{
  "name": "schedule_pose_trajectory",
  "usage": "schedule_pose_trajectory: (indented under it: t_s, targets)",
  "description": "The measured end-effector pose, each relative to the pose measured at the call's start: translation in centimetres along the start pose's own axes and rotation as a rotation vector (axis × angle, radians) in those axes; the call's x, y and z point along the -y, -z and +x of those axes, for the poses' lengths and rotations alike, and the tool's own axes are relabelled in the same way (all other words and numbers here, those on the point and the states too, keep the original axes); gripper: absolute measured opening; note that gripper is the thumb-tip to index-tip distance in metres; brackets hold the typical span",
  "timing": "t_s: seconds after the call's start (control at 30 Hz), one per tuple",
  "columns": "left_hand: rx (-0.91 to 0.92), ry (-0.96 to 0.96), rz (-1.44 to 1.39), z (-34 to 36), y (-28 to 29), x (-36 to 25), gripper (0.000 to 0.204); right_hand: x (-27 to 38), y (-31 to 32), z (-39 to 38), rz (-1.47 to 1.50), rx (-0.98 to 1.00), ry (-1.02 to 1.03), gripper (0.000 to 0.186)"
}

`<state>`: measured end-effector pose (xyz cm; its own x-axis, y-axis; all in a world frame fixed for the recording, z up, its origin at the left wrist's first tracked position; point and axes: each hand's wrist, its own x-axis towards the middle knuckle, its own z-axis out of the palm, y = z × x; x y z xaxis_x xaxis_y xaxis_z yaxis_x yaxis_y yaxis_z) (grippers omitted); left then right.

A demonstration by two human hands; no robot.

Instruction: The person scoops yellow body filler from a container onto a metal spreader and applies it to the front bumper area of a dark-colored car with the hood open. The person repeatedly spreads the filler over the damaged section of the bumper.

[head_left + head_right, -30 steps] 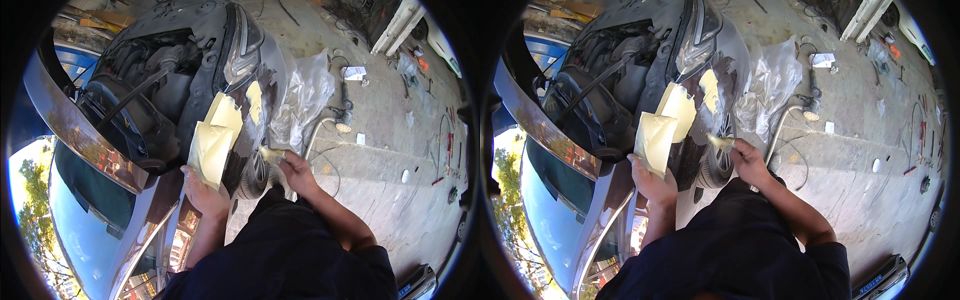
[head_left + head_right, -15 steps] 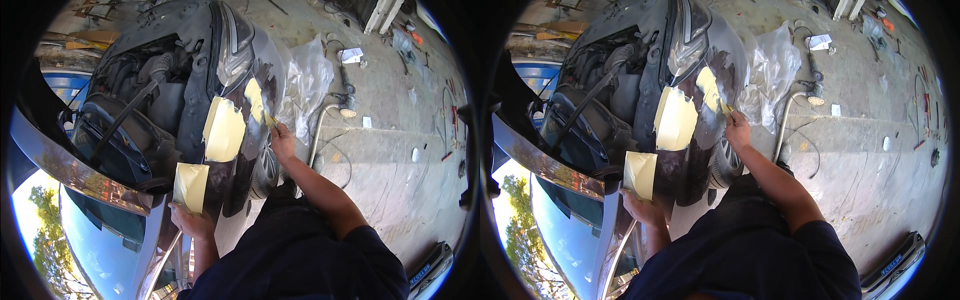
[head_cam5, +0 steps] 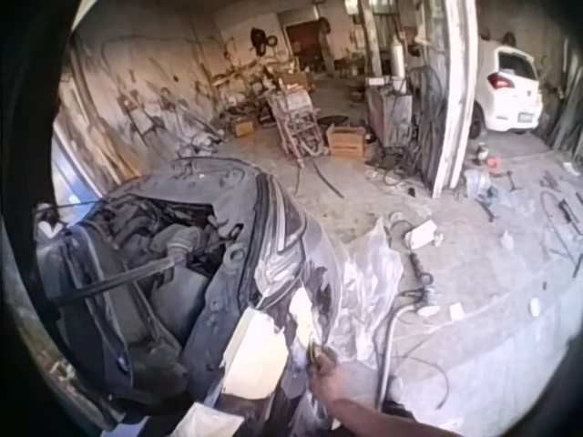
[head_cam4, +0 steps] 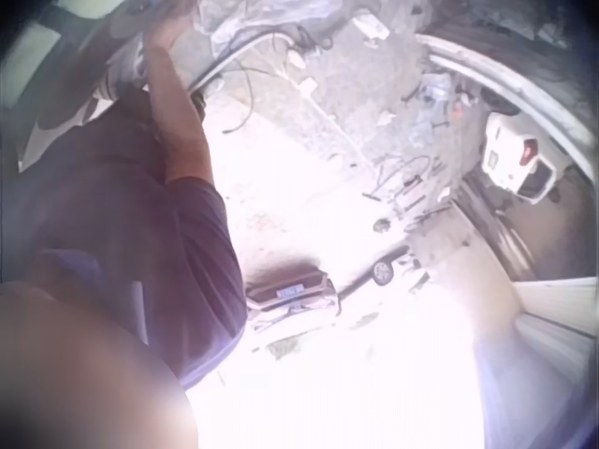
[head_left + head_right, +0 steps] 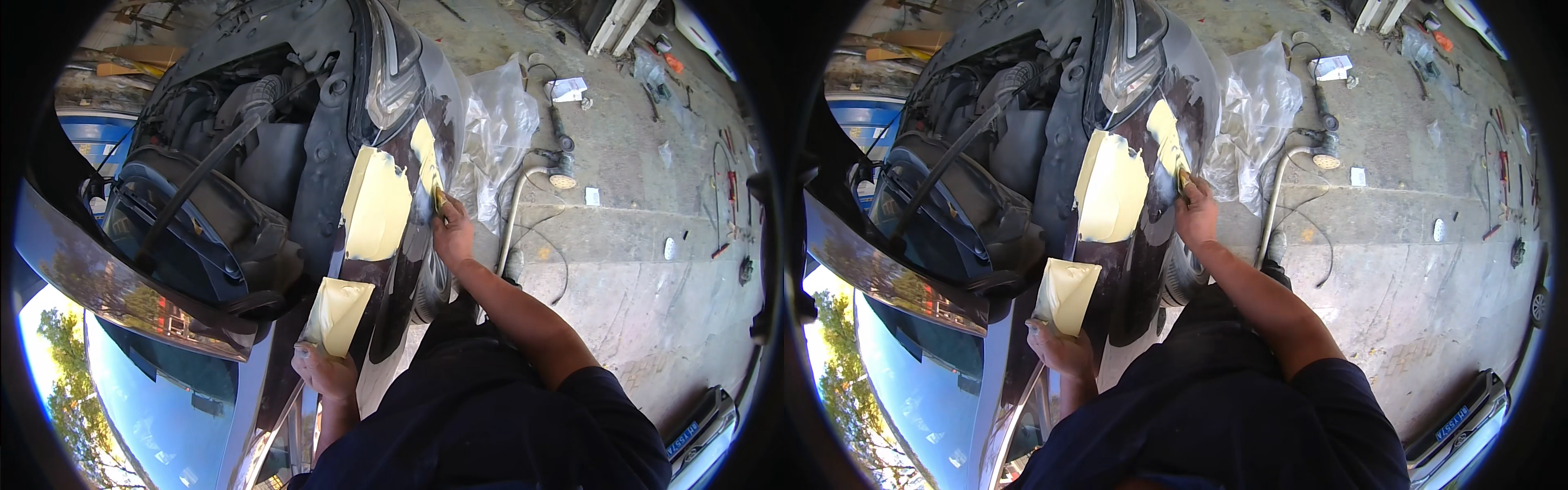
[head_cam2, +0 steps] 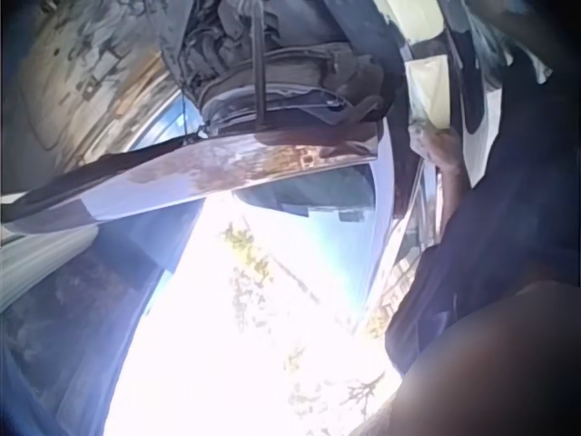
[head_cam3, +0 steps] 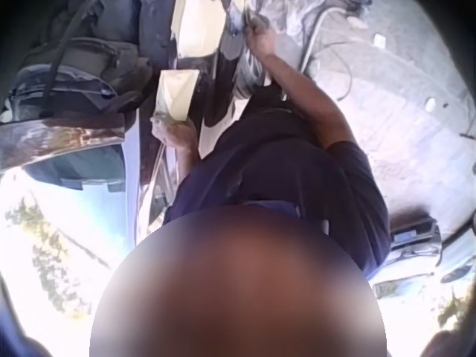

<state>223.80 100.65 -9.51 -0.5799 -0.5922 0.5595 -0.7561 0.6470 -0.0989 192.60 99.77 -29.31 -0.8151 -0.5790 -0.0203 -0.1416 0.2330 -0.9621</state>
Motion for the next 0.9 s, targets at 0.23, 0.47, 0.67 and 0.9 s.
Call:
schedule_pose_trajectory:
  t_s: [0.23, 0.47, 0.67, 0.9]
  targets:
    - [-0.068, -0.048, -0.100, 0.8, -0.5, -0.4, 0.083, 1.9, 1.0, -3.8, -0.017, 0.075, -0.024, 0.063]
    - [-0.042, -0.073, -0.132, 2.5, -0.7, -3.3, 0.079, 0.6, 3.2, -8.0, 0.057, 0.232, 0.118, 0.052]
    - [0.086, 0.124, -0.293, 2.9, -2.0, -7.7, 0.074, 4.7, 11.0, -5.4, 0.419, 0.309, -0.184, 0.033]
    - [0.083, 0.337, -0.871, 4.5, -3.3, -12.4, 0.051, 17.9, 20.6, -3.7, 0.115, 0.300, 0.433, 0.040]
